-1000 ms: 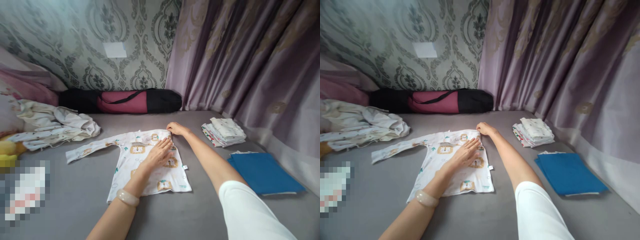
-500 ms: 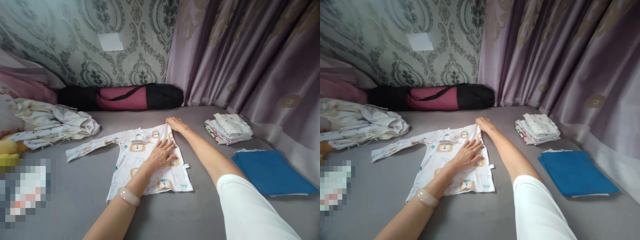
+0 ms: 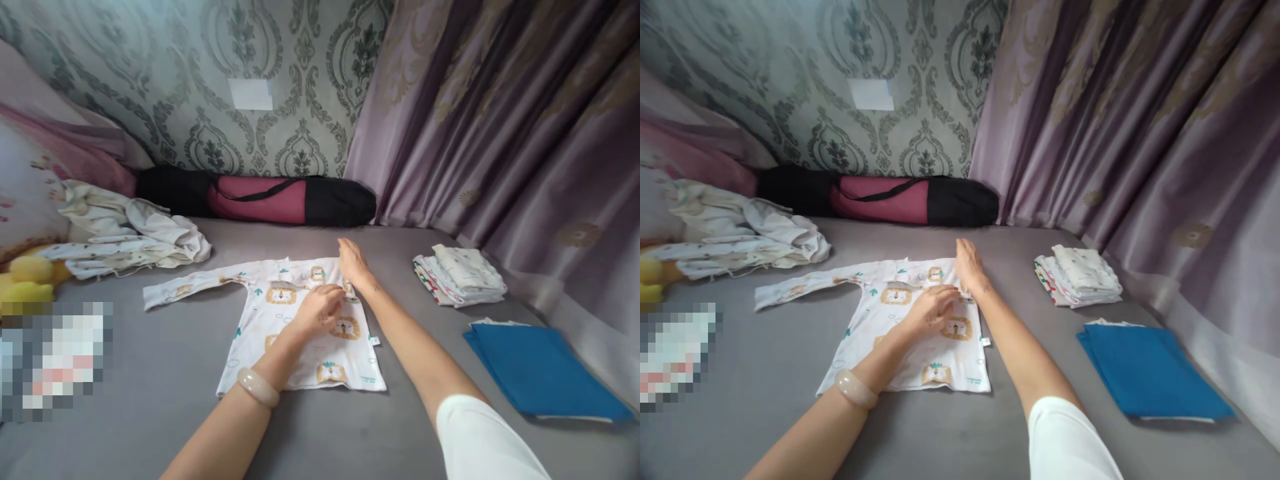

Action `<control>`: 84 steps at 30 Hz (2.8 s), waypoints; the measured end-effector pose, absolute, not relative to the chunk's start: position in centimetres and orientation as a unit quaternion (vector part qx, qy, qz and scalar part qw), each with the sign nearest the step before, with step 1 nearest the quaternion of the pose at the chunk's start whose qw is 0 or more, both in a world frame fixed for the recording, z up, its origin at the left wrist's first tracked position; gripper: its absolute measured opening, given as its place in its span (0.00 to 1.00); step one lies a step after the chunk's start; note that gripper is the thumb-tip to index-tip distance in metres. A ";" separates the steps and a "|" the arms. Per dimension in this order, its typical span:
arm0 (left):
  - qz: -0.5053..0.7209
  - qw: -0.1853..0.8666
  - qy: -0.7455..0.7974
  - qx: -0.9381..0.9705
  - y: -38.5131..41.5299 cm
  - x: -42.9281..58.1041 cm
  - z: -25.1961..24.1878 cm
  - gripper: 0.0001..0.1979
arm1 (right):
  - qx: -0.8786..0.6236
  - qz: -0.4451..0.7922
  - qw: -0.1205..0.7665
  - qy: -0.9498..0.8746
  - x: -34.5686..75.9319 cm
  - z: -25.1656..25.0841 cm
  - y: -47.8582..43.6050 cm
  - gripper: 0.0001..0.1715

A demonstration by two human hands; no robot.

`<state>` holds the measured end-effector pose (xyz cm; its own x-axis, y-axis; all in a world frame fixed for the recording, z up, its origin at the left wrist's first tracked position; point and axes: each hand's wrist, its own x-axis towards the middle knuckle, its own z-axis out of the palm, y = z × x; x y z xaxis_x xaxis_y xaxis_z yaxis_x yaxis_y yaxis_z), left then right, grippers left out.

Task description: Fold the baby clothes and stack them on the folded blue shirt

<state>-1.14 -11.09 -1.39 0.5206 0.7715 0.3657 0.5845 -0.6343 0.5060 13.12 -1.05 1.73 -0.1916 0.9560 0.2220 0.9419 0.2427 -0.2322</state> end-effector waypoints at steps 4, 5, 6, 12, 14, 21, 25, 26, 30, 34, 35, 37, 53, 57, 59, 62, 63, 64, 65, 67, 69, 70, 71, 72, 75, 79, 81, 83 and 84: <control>0.399 0.106 0.526 0.743 -10.0 -3.0 -1.3 0.16 | -0.607 0.036 0.132 -0.783 10.6 -0.6 -3.9 0.37; 0.416 0.091 0.554 0.715 -9.7 -3.7 -1.3 0.15 | -0.615 0.053 0.104 -0.780 10.4 -1.2 -4.3 0.39; 0.428 0.078 0.583 0.686 -9.4 -4.5 -1.3 0.15 | -0.623 0.068 0.079 -0.775 10.3 -1.7 -4.6 0.40; 0.347 0.028 0.763 0.544 -8.0 -8.9 -1.3 0.15 | -0.626 0.093 0.035 -0.774 11.0 -1.8 -3.9 0.40; 0.303 0.021 0.793 0.528 -7.9 -9.5 -1.4 0.17 | -0.632 0.107 0.029 -0.767 10.8 -1.1 -4.0 0.40; 0.216 0.016 0.820 0.530 -8.4 -9.4 -1.3 0.22 | -0.561 0.110 0.054 -0.819 7.9 -0.5 -6.9 0.38; 0.221 0.043 0.811 0.540 -8.4 -9.5 -1.3 0.18 | -0.555 0.091 0.050 -0.826 7.2 -1.2 -7.8 0.35; 0.224 0.051 0.808 0.542 -8.3 -9.6 -1.3 0.16 | -0.554 0.084 0.050 -0.827 7.1 -1.3 -7.8 0.34; 0.225 0.065 0.795 0.560 -8.0 -9.6 -1.3 0.11 | -0.550 0.079 0.047 -0.830 7.3 -1.4 -7.7 0.32; 0.227 0.062 0.787 0.570 -7.8 -9.9 -1.2 0.10 | -0.549 0.081 0.054 -0.830 7.4 -1.6 -7.6 0.31; 0.226 0.059 0.788 0.569 -7.7 -10.0 -1.2 0.10 | -0.547 0.084 0.055 -0.831 7.4 -1.6 -7.6 0.31; 0.223 0.044 0.793 0.565 -7.7 -10.2 -1.1 0.11 | -0.544 0.090 0.054 -0.833 7.4 -1.6 -7.6 0.31; 0.174 -0.070 0.691 0.698 -7.2 -8.7 0.0 0.23 | -0.545 0.110 0.080 -0.827 7.7 0.3 -6.9 0.35; 0.176 -0.070 0.616 0.765 -7.5 -6.4 -1.3 0.27 | -0.546 0.028 0.114 -0.829 7.6 0.0 -6.6 0.35; 0.151 -0.040 0.629 0.761 -7.5 -5.9 -2.0 0.28 | -0.550 0.042 0.091 -0.829 7.7 -0.4 -6.4 0.35; 0.102 0.013 0.648 0.754 -7.3 -5.8 -2.6 0.28 | -0.557 0.081 0.044 -0.826 7.9 -1.1 -6.1 0.35; 0.092 0.022 0.650 0.754 -7.3 -5.9 -2.7 0.29 | -0.558 0.088 0.035 -0.824 8.0 -1.3 -6.0 0.35; 0.086 0.025 0.651 0.753 -7.2 -6.0 -2.8 0.29 | -0.559 0.090 0.033 -0.824 8.0 -1.4 -5.9 0.35; 0.083 0.024 0.652 0.753 -7.2 -6.0 -2.8 0.28 | -0.559 0.090 0.035 -0.824 8.1 -1.6 -5.9 0.35; 0.079 0.022 0.653 0.752 -7.2 -6.1 -2.9 0.28 | -0.558 0.089 0.043 -0.824 8.1 -1.8 -5.8 0.35; 0.077 0.022 0.654 0.752 -7.1 -6.1 -3.0 0.28 | -0.556 0.090 0.048 -0.825 8.1 -1.9 -5.7 0.35; 0.076 0.022 0.652 0.754 -7.1 -6.1 -3.0 0.29 | -0.556 0.090 0.049 -0.825 8.1 -1.9 -5.6 0.35; 0.074 0.027 0.649 0.757 -7.0 -6.2 -2.9 0.29 | -0.555 0.094 0.047 -0.825 8.1 -1.8 -5.6 0.35; 0.072 0.034 0.647 0.758 -6.9 -6.2 -2.8 0.29 | -0.553 0.101 0.043 -0.826 8.2 -1.7 -5.6 0.35; 0.116 0.006 0.665 0.738 -6.8 -6.0 -2.0 0.30 | -0.560 0.118 0.058 -0.818 8.6 -1.1 -5.5 0.35; 0.218 -0.108 0.651 0.719 -7.1 -5.4 -0.9 0.32 | -0.598 0.026 0.129 -0.791 9.8 -0.4 -5.6 0.36; 0.213 -0.097 0.636 0.736 -7.3 -5.1 -0.9 0.31 | -0.608 0.001 0.126 -0.784 10.5 -0.5 -5.6 0.36; 0.188 -0.062 0.635 0.747 -7.4 -5.0 -1.2 0.31 | -0.621 -0.001 0.111 -0.776 11.2 -0.9 -5.5 0.37; 0.171 -0.041 0.638 0.750 -7.4 -5.0 -1.4 0.31 | -0.628 0.003 0.101 -0.772 11.5 -1.1 -5.3 0.37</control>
